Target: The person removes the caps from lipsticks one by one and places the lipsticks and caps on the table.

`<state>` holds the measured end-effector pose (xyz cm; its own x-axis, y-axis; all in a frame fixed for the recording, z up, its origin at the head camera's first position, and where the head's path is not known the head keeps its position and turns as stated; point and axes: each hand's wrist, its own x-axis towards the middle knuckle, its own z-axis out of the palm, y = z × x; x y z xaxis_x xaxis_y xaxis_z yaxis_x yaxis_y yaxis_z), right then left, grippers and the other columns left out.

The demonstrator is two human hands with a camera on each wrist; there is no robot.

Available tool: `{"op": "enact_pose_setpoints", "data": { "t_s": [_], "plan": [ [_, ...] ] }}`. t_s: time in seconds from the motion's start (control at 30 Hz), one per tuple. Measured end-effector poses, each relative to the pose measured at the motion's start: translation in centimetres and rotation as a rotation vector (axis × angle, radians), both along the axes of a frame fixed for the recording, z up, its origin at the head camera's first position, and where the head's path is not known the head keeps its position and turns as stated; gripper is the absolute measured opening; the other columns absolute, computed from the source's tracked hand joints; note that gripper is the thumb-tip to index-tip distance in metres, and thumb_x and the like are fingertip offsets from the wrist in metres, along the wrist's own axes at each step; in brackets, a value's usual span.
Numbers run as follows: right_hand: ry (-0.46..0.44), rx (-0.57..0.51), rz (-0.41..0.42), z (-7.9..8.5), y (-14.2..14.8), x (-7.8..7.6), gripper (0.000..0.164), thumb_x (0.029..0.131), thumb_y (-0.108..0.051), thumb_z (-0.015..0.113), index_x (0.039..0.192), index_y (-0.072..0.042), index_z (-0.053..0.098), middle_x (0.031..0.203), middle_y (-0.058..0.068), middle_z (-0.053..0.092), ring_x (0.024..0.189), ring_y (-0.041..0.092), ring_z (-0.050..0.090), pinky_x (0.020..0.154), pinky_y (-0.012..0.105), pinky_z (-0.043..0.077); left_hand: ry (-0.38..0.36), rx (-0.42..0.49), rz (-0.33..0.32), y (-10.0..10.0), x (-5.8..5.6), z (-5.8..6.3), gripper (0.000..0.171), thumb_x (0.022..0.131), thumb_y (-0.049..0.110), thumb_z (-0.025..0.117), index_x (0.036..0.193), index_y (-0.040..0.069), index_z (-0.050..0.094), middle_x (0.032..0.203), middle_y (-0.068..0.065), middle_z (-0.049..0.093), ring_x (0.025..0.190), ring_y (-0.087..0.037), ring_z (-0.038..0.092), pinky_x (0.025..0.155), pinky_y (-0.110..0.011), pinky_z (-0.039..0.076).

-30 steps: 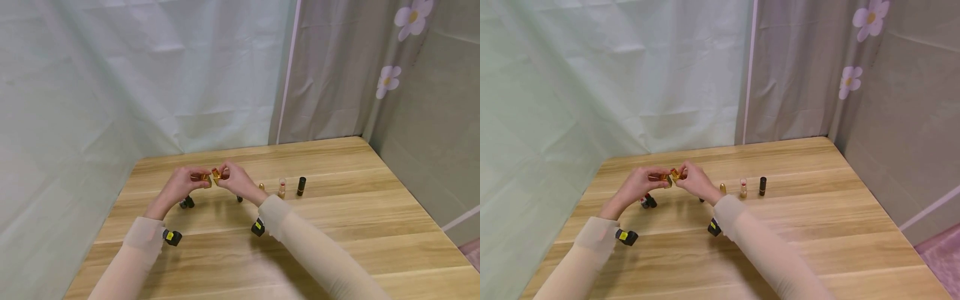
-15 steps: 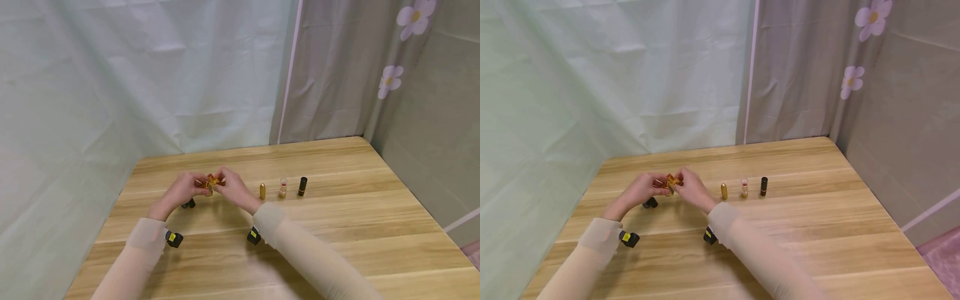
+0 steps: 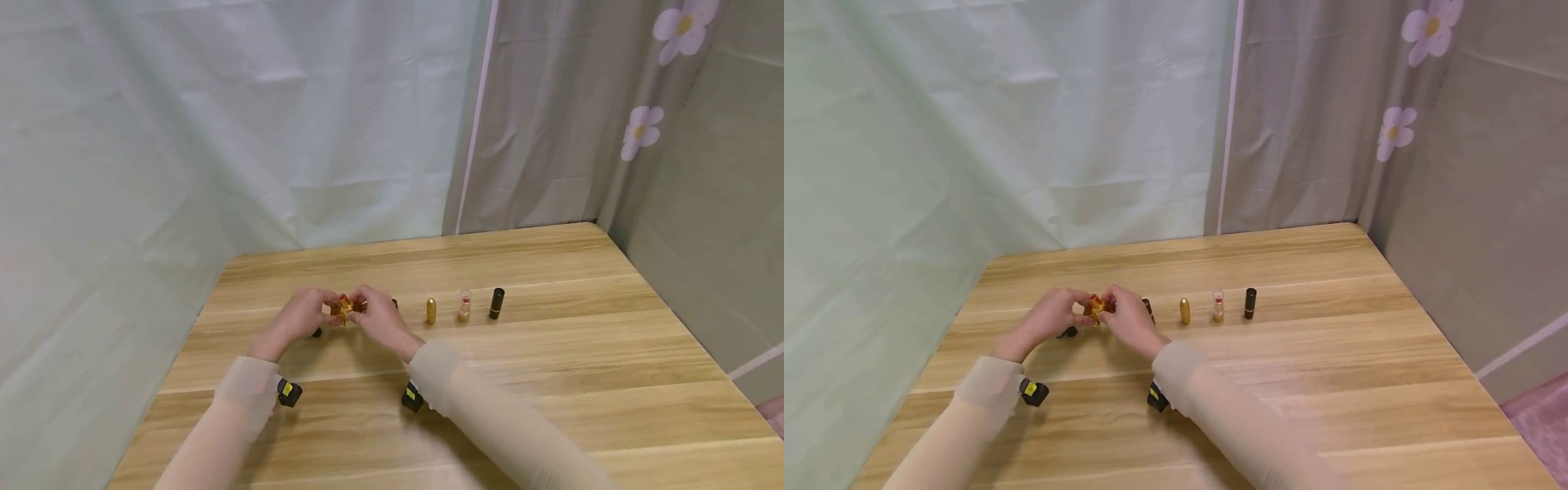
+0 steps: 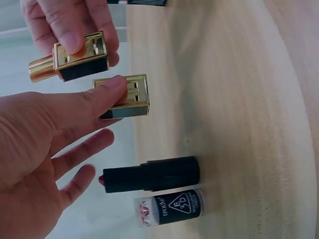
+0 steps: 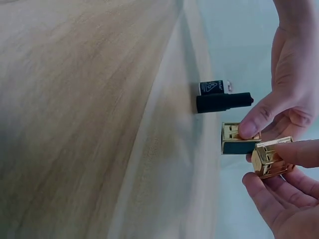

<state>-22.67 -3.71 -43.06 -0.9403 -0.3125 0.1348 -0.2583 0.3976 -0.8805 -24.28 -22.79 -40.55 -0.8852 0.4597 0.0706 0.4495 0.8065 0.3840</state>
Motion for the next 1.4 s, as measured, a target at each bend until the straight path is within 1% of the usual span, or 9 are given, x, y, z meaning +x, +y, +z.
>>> {"op": "enact_pose_setpoints", "data": {
  "t_s": [0.13,0.23,0.33,0.47,0.6,0.73,0.83,1.13,1.4],
  "plan": [
    [-0.002,0.024,-0.010,-0.3,-0.3,-0.1,0.022,0.092,-0.001,0.078,0.112,-0.005,0.068,0.103,0.004,0.070,0.093,0.015,0.067,0.082,0.026,0.057,0.038,-0.059,0.038,0.2,0.0,-0.4,0.023,0.082,0.015,0.089,0.102,0.009,0.079,0.099,-0.006,0.079,0.098,-0.032,0.071,0.093,-0.055,0.045],
    [0.007,0.055,-0.010,-0.7,-0.5,-0.2,0.021,0.092,-0.001,0.078,0.109,-0.005,0.068,0.099,0.003,0.070,0.089,0.013,0.065,0.080,0.025,0.056,0.034,-0.082,0.053,0.3,0.0,-0.6,0.024,0.082,0.016,0.089,0.103,0.010,0.079,0.096,-0.002,0.078,0.096,-0.029,0.070,0.094,-0.057,0.039],
    [0.013,0.087,-0.020,-0.9,-0.6,-0.2,0.019,0.092,-0.001,0.078,0.108,-0.006,0.068,0.098,0.003,0.070,0.089,0.013,0.065,0.080,0.026,0.055,0.029,-0.091,0.042,0.4,-0.2,-0.7,0.023,0.082,0.015,0.090,0.101,0.011,0.079,0.092,0.001,0.077,0.091,-0.025,0.069,0.096,-0.056,0.040],
    [-0.008,0.124,-0.033,-1.2,-0.7,-0.2,0.019,0.093,0.000,0.076,0.107,-0.006,0.066,0.100,0.004,0.070,0.091,0.014,0.065,0.081,0.028,0.056,0.042,-0.110,0.023,0.4,-0.2,-0.7,0.022,0.081,0.014,0.091,0.099,0.011,0.079,0.090,0.000,0.076,0.088,-0.024,0.069,0.096,-0.055,0.045],
    [-0.038,0.147,-0.020,-1.6,-1.0,-0.3,0.020,0.093,0.001,0.075,0.107,-0.007,0.063,0.099,0.003,0.067,0.090,0.014,0.063,0.079,0.027,0.055,0.029,-0.130,0.039,0.5,-0.2,-0.8,0.024,0.081,0.015,0.091,0.100,0.011,0.078,0.092,0.000,0.077,0.093,-0.026,0.070,0.103,-0.059,0.037],
    [-0.042,0.162,-0.013,-1.9,-1.1,-0.4,0.020,0.093,0.001,0.075,0.107,-0.007,0.063,0.096,0.003,0.067,0.086,0.013,0.062,0.075,0.026,0.054,0.020,-0.160,0.057,0.7,-0.2,-0.9,0.025,0.081,0.017,0.091,0.101,0.011,0.078,0.094,-0.001,0.078,0.097,-0.029,0.070,0.109,-0.062,0.032],
    [-0.035,0.175,-0.014,-2.2,-1.1,-0.5,0.019,0.093,0.001,0.076,0.106,-0.007,0.065,0.095,0.003,0.068,0.084,0.012,0.062,0.073,0.026,0.054,0.027,-0.180,0.058,0.8,-0.1,-1.1,0.027,0.079,0.018,0.091,0.102,0.010,0.079,0.095,-0.002,0.078,0.097,-0.029,0.069,0.109,-0.061,0.033],
    [-0.042,0.217,-0.025,-2.6,-1.4,-0.6,0.019,0.093,0.002,0.076,0.108,-0.005,0.066,0.098,0.006,0.070,0.088,0.013,0.064,0.077,0.026,0.056,-0.009,-0.173,0.069,1.0,0.1,-1.1,0.026,0.079,0.018,0.091,0.101,0.011,0.079,0.097,-0.002,0.078,0.099,-0.029,0.068,0.109,-0.061,0.031],
    [-0.033,0.225,-0.026,-3.0,-1.5,-0.9,0.022,0.092,0.001,0.077,0.111,-0.003,0.066,0.100,0.006,0.070,0.088,0.013,0.064,0.075,0.026,0.055,-0.022,-0.185,0.081,1.1,0.1,-1.0,0.023,0.081,0.018,0.090,0.100,0.012,0.078,0.098,-0.001,0.078,0.101,-0.027,0.070,0.107,-0.063,0.031]
  ]
}}
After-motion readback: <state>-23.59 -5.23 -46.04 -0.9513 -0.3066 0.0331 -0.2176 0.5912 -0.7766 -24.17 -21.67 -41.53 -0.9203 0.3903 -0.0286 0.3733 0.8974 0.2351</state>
